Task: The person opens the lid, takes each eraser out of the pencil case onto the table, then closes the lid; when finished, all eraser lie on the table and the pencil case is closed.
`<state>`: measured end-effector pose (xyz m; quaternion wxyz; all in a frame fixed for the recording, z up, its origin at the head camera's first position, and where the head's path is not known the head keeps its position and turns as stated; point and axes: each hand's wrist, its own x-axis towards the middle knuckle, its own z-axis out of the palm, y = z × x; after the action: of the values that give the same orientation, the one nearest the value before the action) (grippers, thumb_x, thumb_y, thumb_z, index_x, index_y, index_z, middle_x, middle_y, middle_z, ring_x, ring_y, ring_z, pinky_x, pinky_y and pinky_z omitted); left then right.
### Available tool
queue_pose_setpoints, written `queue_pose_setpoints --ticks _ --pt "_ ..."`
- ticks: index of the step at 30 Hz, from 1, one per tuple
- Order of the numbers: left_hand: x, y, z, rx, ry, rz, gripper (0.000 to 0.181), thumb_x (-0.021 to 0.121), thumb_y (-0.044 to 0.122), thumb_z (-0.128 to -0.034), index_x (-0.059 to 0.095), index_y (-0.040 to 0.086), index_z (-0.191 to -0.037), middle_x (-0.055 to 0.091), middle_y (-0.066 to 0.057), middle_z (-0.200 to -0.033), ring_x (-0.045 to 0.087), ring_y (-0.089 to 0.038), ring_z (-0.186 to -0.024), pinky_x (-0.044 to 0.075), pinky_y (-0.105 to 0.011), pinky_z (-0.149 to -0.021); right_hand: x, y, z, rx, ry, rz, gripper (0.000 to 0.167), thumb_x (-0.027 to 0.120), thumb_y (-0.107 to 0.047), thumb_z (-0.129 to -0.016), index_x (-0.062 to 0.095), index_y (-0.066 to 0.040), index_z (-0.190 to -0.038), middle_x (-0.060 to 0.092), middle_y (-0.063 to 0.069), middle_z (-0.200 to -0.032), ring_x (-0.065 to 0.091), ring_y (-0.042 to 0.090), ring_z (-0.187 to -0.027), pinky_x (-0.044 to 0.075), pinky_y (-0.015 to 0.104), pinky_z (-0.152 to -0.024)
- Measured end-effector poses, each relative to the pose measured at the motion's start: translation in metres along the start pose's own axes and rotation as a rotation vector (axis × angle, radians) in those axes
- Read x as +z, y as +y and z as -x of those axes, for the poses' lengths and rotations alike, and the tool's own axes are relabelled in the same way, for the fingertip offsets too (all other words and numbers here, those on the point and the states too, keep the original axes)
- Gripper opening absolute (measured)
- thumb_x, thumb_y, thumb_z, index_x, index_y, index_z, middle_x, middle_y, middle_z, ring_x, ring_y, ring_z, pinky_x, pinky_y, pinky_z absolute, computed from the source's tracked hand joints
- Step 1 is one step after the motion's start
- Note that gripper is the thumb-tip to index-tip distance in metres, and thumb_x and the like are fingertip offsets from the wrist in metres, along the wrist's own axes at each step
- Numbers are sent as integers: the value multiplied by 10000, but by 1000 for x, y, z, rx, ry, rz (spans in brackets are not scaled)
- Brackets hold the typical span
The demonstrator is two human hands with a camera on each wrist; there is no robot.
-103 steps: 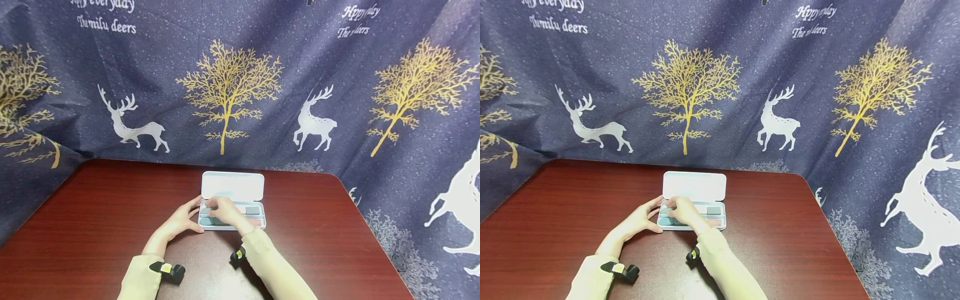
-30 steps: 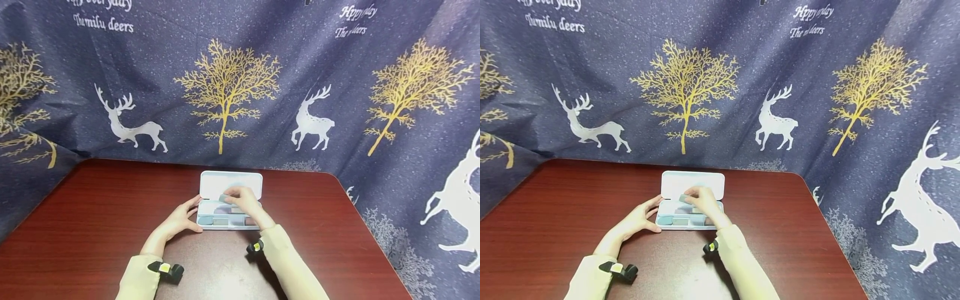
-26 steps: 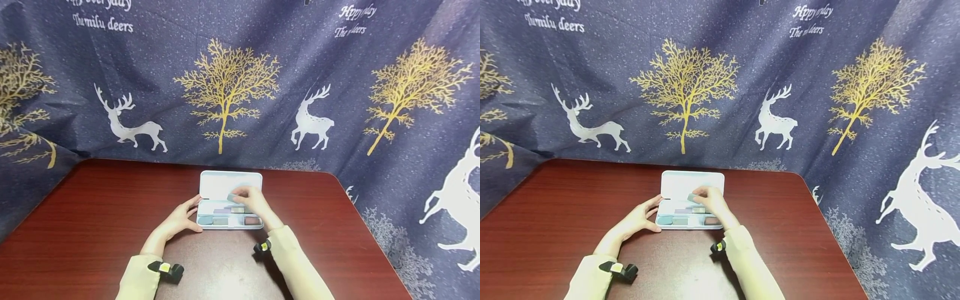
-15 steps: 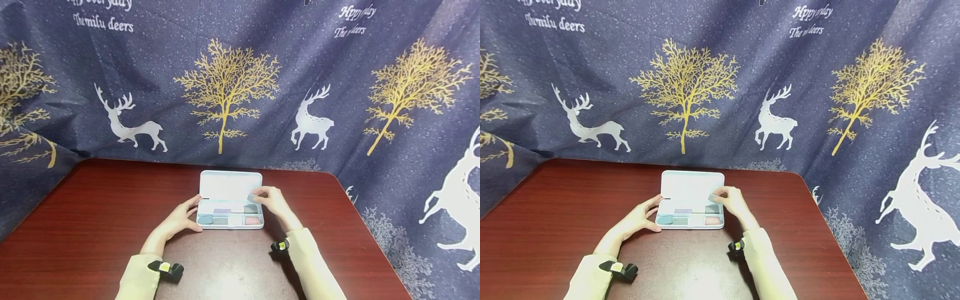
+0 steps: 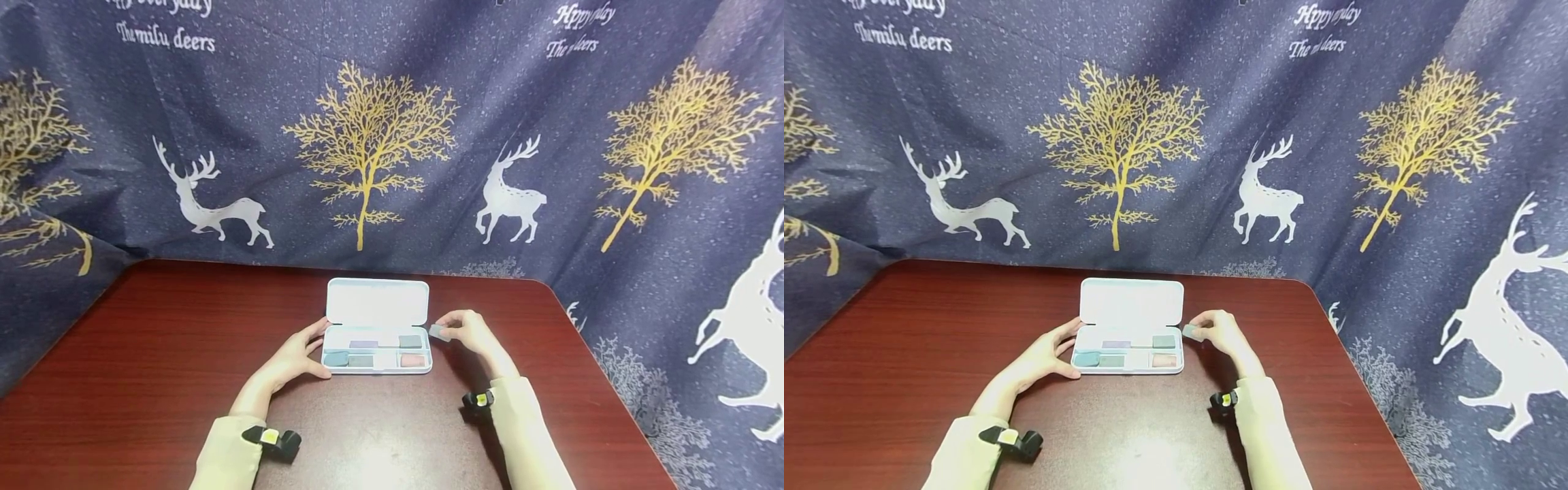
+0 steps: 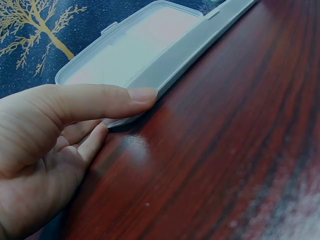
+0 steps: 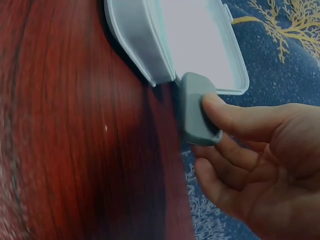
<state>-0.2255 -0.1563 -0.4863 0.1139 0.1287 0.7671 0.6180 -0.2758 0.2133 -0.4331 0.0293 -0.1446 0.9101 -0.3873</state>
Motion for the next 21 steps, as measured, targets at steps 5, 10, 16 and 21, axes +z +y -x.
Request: queue_pose_setpoints --ticks 5,10,16,21 --pt "0 1 0 5 -2 -8 1140 829 -85 -598 169 -70 -1527 253 -297 -1560 289 -429 -1438 386 -419 -1149 -2 3 2 -13 -74 26 146 708 -31 -822 733 32 -951 732 152 -896 639 130 -784 552 249 -714" --pt "0 1 -1 4 -3 -10 1141 835 -77 -599 174 -66 -1528 252 -293 -1563 296 -429 -1435 400 -410 -1139 -3 3 4 -5 -115 8 151 703 -7 -814 726 53 -951 730 168 -890 631 117 -749 555 260 -704" --pt "0 2 1 13 -8 -2 1141 830 -84 -600 166 -71 -1527 252 -304 -1557 279 -437 -1439 370 -434 -1155 -1 2 4 -10 -120 18 139 696 6 -811 726 53 -938 729 160 -872 621 110 -747 552 259 -709" --pt "0 2 2 5 -8 4 1141 832 -77 -604 165 -65 -1530 249 -297 -1561 268 -427 -1447 352 -442 -1162 2 4 3 -26 -125 46 126 697 7 -814 730 43 -930 729 145 -862 619 121 -759 549 260 -706"
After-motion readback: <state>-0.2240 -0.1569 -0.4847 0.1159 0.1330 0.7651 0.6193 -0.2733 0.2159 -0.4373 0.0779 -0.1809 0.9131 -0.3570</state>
